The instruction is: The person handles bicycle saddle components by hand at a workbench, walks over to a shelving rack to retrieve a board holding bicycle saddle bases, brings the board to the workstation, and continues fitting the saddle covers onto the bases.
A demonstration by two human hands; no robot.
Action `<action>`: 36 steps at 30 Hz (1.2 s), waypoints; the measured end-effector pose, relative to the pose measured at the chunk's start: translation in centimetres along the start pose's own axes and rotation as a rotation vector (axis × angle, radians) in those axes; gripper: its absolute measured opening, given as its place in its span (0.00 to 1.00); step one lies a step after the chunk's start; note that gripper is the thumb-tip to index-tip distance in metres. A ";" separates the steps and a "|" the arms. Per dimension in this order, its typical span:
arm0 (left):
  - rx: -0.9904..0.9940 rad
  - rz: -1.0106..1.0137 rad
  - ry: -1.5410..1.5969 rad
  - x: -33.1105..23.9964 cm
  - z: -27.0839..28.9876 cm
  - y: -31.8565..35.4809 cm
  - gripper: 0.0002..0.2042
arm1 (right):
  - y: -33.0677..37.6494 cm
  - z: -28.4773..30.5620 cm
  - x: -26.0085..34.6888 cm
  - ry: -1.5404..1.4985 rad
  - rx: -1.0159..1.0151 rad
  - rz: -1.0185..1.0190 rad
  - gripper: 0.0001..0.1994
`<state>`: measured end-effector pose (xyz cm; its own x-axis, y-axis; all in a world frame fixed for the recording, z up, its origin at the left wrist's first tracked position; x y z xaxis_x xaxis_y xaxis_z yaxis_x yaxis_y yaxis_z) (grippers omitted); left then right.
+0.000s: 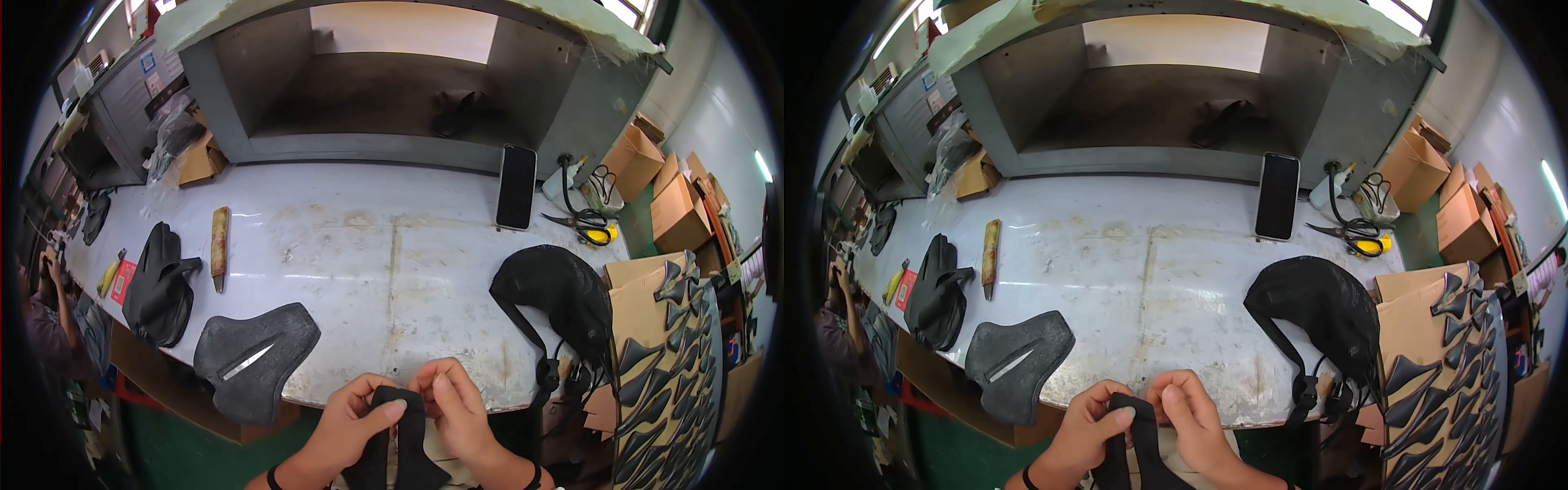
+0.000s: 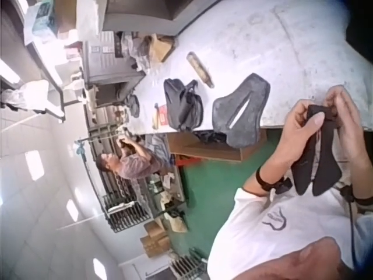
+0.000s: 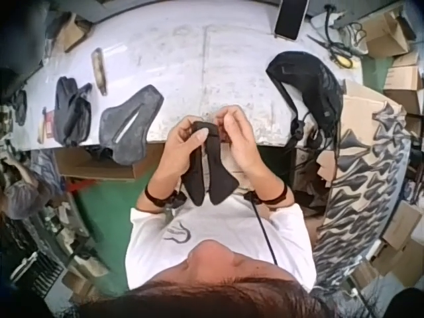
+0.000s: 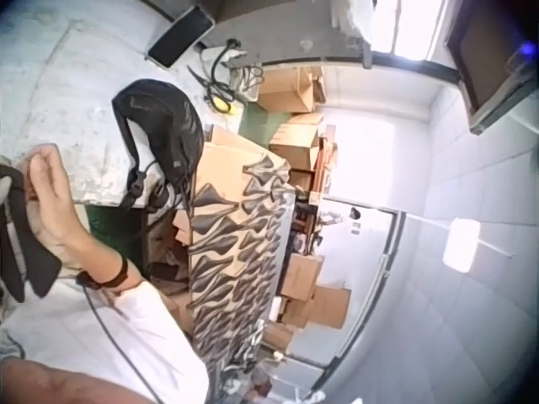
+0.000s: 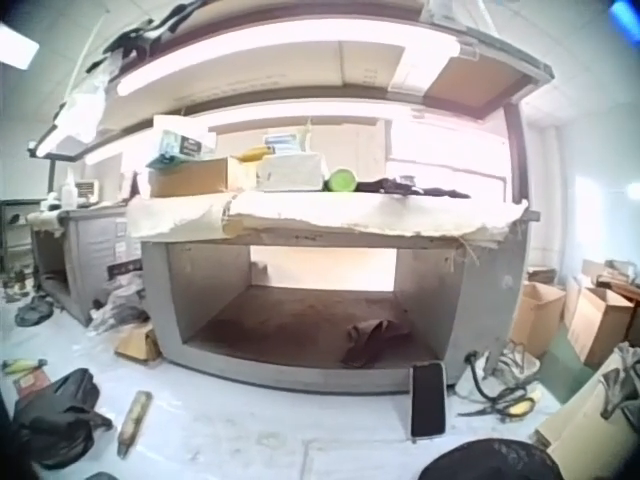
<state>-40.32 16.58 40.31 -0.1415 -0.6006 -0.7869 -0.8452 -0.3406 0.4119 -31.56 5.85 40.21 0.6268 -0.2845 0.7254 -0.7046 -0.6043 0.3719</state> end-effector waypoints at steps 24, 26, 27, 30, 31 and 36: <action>0.130 -0.329 -0.216 -5.0 1.6 0.7 0.17 | -1.5 -4.9 3.3 0.806 0.666 -0.078 0.10; -0.289 -0.841 -0.170 -10.1 2.4 4.5 0.15 | -1.3 -9.1 7.4 0.783 0.719 0.188 0.10; -0.341 -1.078 -0.096 -11.1 4.7 6.6 0.17 | -0.9 -11.5 10.0 0.760 0.719 0.535 0.09; -0.340 -1.347 0.086 -12.3 5.1 10.2 0.05 | 0.1 -16.9 15.8 0.886 0.610 1.655 0.09; -0.299 -1.195 0.028 -11.3 4.5 9.7 0.05 | -1.0 -17.9 16.5 0.880 0.589 1.829 0.10; -0.112 -0.906 -0.410 -8.1 0.4 8.1 0.07 | -12.4 -19.4 19.0 1.259 0.153 1.985 0.12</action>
Point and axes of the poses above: each hand's wrist, its own y-axis away from the middle knuckle, its own z-axis out of the back of the hand, x = y × z, the point moved 6 cm from there along -y, towards the middle knuckle, and after that the axes turned 4 degrees about -x, right-handed, at the moved point
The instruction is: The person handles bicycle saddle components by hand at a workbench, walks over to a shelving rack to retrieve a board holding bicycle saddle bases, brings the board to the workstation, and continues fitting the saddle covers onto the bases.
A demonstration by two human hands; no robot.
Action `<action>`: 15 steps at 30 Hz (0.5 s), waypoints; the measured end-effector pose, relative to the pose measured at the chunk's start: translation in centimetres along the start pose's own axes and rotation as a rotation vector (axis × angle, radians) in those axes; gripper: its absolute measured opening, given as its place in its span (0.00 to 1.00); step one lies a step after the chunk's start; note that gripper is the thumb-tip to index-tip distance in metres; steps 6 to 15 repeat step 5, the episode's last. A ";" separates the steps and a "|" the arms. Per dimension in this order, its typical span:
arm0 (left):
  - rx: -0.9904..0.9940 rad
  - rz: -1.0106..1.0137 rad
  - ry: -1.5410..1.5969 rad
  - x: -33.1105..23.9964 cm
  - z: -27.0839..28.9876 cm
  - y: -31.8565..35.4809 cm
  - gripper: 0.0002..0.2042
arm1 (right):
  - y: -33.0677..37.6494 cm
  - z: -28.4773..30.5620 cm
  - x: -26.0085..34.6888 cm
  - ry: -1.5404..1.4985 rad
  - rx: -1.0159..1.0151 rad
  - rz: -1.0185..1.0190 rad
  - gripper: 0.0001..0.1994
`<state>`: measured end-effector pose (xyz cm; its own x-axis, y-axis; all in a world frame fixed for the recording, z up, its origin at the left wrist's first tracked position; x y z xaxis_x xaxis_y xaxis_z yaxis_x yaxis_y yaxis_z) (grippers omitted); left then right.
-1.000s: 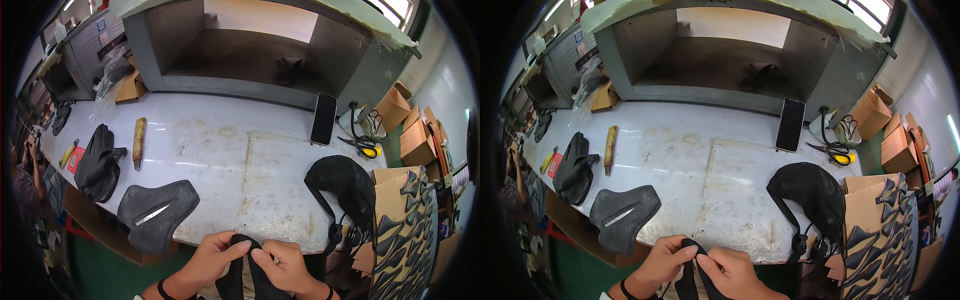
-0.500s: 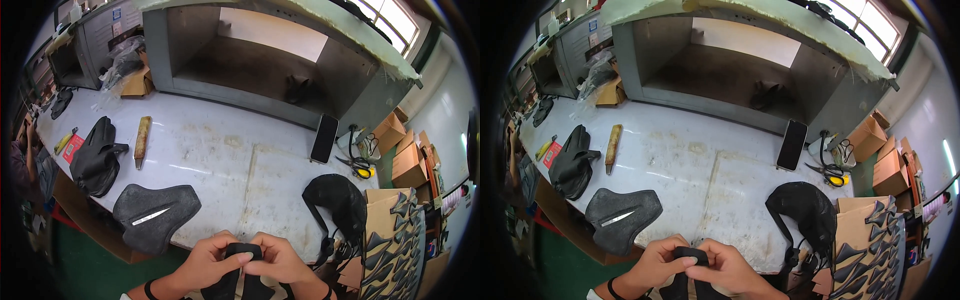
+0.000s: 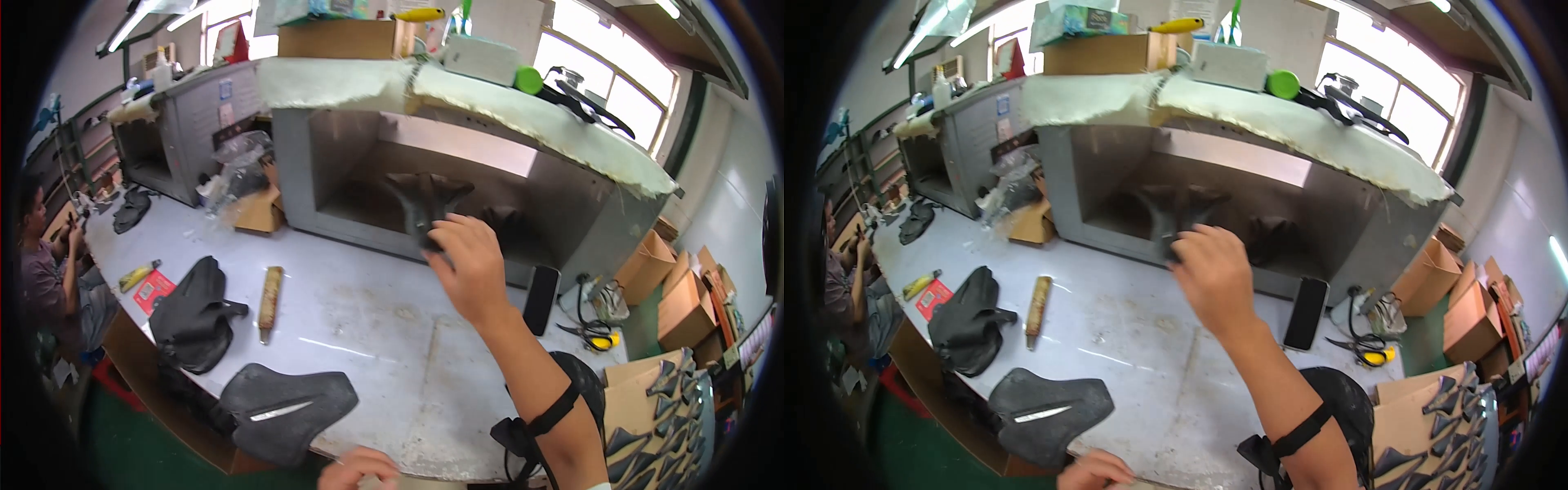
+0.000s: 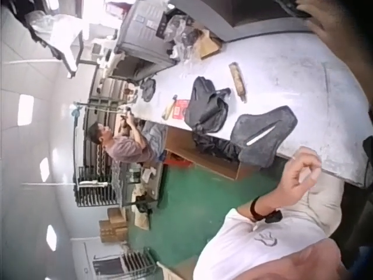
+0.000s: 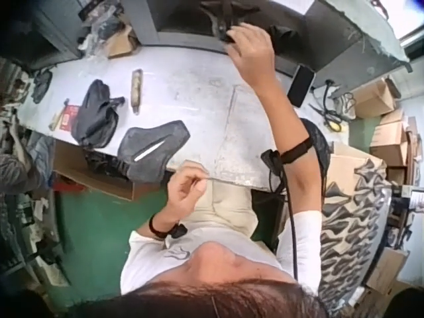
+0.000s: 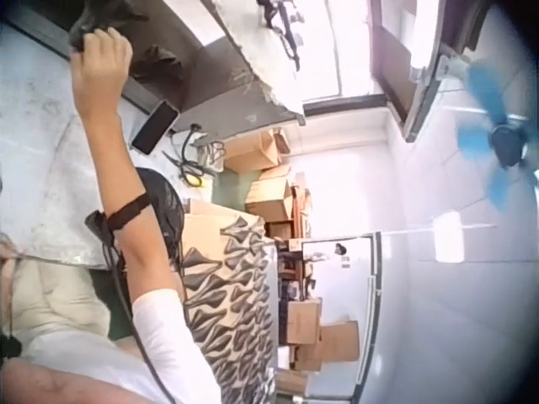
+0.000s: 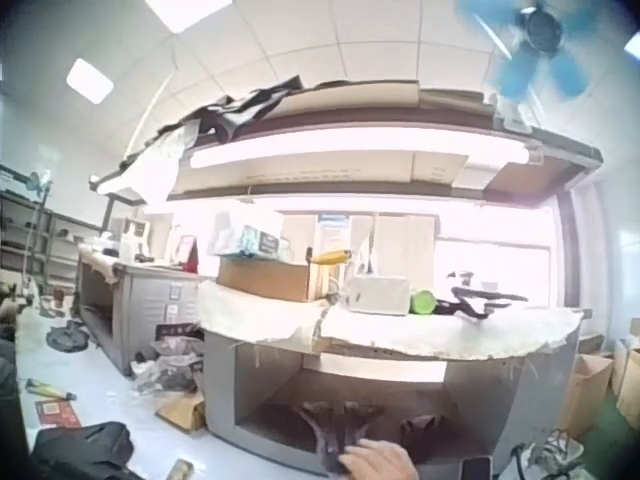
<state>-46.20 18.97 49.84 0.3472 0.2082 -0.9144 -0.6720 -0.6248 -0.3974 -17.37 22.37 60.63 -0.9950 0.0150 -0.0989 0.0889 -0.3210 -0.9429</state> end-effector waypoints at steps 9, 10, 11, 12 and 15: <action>0.198 0.058 -0.101 1.3 -0.7 1.7 0.10 | 5.9 -3.6 -6.3 -0.052 0.237 -0.453 0.10; 0.198 0.058 -0.101 1.3 -0.7 1.7 0.10 | 5.9 -3.6 -6.3 -0.052 0.237 -0.453 0.10; 0.198 0.058 -0.101 1.3 -0.7 1.7 0.10 | 5.9 -3.6 -6.3 -0.052 0.237 -0.453 0.10; 0.198 0.058 -0.101 1.3 -0.7 1.7 0.10 | 5.9 -3.6 -6.3 -0.052 0.237 -0.453 0.10; 0.198 0.058 -0.101 1.3 -0.7 1.7 0.10 | 5.9 -3.6 -6.3 -0.052 0.237 -0.453 0.10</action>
Point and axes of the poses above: each hand's wrist, its own y-axis away from the middle knuckle, its own z-axis out of the back of the hand, x = y × z, the point moved 6 cm from there along -y, towards the middle knuckle, and after that the axes turned 4 degrees about -x, right-handed, at the moved point
